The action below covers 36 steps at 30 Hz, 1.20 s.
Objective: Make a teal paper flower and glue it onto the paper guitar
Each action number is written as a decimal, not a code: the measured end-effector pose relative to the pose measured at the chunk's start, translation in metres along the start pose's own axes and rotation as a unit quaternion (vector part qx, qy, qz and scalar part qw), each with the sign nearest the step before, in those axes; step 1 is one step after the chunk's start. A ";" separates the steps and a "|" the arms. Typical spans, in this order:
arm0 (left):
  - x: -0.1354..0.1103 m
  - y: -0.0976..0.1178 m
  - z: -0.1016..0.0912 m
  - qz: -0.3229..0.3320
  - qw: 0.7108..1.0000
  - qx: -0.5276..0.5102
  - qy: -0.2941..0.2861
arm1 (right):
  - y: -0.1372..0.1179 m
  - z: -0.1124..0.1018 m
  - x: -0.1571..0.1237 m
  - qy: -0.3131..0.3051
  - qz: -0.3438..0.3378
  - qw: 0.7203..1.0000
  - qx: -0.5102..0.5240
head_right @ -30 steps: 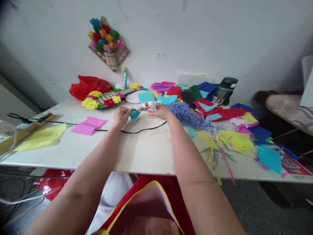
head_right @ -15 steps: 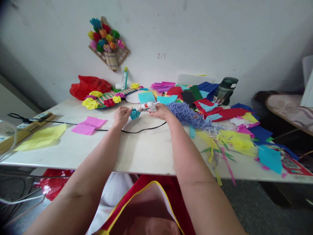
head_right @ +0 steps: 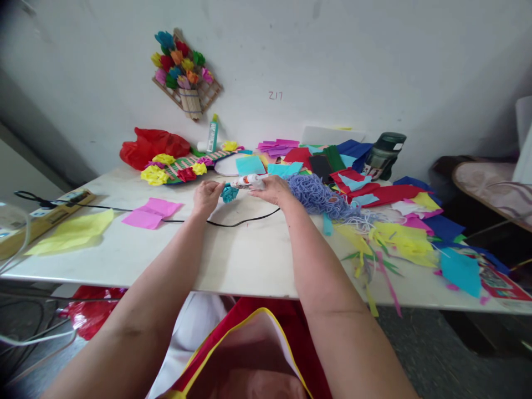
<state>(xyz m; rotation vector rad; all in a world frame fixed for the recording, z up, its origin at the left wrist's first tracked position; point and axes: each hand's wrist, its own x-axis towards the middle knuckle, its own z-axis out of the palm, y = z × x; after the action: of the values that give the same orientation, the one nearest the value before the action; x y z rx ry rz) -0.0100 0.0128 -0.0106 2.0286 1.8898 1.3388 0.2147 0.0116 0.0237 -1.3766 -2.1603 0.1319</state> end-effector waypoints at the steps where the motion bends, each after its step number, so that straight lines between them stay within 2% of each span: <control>1: 0.000 0.000 0.000 -0.002 1.000 0.000 0.000 | 0.000 0.000 0.000 0.001 -0.002 1.000 -0.003; 12: 0.001 -0.001 -0.001 -0.001 1.000 -0.012 -0.008 | 0.000 0.000 0.000 0.000 -0.002 1.000 0.025; 20: 0.004 -0.006 0.002 -0.013 0.999 -0.030 0.010 | 0.002 -0.001 -0.001 0.027 0.010 0.995 0.097; 24: 0.005 -0.008 -0.001 -0.035 0.998 -0.023 0.041 | 0.009 0.004 0.001 0.029 0.021 0.993 0.110; 30: 0.009 -0.015 -0.009 -0.087 0.989 -0.050 0.107 | 0.014 0.007 -0.001 0.017 0.033 0.999 0.037; 36: 0.012 -0.023 -0.005 -0.097 0.974 -0.160 0.131 | 0.004 0.008 -0.003 -0.072 0.021 0.994 -0.083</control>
<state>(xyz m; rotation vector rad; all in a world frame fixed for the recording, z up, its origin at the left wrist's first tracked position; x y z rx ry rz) -0.0327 0.0264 -0.0142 1.5385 1.7637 1.7902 0.2148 0.0125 0.0143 -1.5474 -2.3062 0.0716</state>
